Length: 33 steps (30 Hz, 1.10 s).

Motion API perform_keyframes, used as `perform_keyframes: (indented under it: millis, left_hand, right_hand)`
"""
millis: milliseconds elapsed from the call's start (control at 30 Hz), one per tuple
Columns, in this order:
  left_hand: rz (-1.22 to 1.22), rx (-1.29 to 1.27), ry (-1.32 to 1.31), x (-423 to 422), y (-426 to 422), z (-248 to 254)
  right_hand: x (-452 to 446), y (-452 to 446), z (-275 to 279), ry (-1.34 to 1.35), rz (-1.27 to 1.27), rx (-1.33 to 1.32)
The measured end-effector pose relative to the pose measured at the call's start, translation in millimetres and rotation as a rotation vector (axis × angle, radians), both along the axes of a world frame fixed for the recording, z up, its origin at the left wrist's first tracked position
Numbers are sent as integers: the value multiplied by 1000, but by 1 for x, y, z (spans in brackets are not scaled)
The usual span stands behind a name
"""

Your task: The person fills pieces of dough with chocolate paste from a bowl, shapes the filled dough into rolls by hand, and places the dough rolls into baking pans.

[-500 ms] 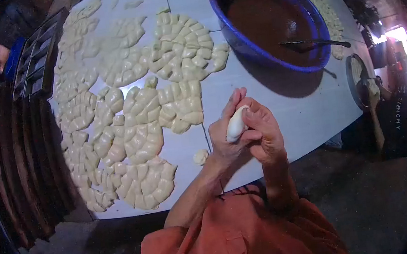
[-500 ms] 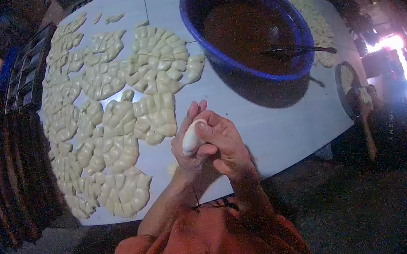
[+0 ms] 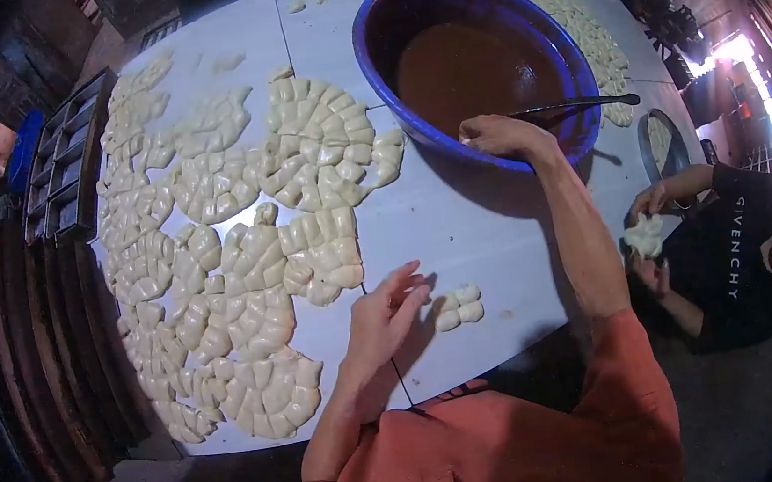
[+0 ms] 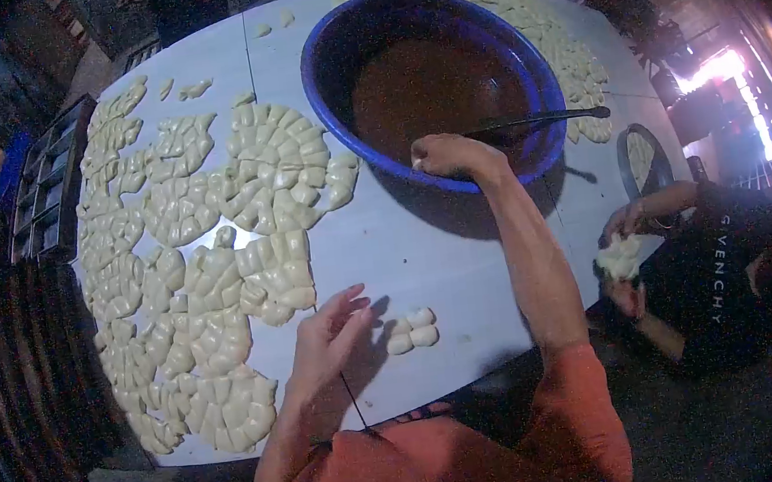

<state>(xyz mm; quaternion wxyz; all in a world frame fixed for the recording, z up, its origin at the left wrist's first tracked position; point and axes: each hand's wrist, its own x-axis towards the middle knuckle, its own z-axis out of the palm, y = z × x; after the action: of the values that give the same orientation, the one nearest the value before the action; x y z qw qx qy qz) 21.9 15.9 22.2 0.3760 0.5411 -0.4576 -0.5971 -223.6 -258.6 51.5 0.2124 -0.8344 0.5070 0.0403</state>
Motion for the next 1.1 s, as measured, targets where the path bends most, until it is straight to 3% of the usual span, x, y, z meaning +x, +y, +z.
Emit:
perform_keyframes:
  millis: [67,233,300,333,400,433,467,567,600,733,800,933,1000,1100]
  left_hand:
    - [-42,64,9,4,7,0]
    - [9,-69,59,2,-3,4]
    - [7,-71,96,-1,-17,17]
    - [-3,-72,129,-2,-22,20]
    - [28,-122,264,-11,-38,10]
    - [44,-66,366,-15,-45,19]
    - [57,-63,369,-18,-50,23]
    - [236,105,889,-22,-51,28]
    - [255,112,886,-14,-47,25]
    - [237,123,1030,13,-27,16]
    - [420,155,844,29,-17,-1]
    - [488,90,677,43,-6,-6]
    - [454,-8,640,44,-2,-15]
    - [487,-96,519,38,4,-14]
  right_hand:
    - [12,7,26,-114,-57,259]
    - [22,21,38,-106,-56,109]
    - [27,44,48,-992,-450,192]
    - [35,57,56,-988,-444,199]
    - [54,85,70,-1384,-595,308]
    - [58,94,67,-1473,-510,396]
    - [66,106,64,-1465,-504,408]
    - [95,146,45,-1650,-554,558]
    - [102,158,35,-1689,-560,599]
    - [120,200,24,-1726,-555,697]
    - [128,218,20,-1748,-518,750]
    - [151,252,-8,-997,-346,-49]
    - [160,263,-9,-791,-275,-359]
    - [165,266,-25,-822,-333,-415]
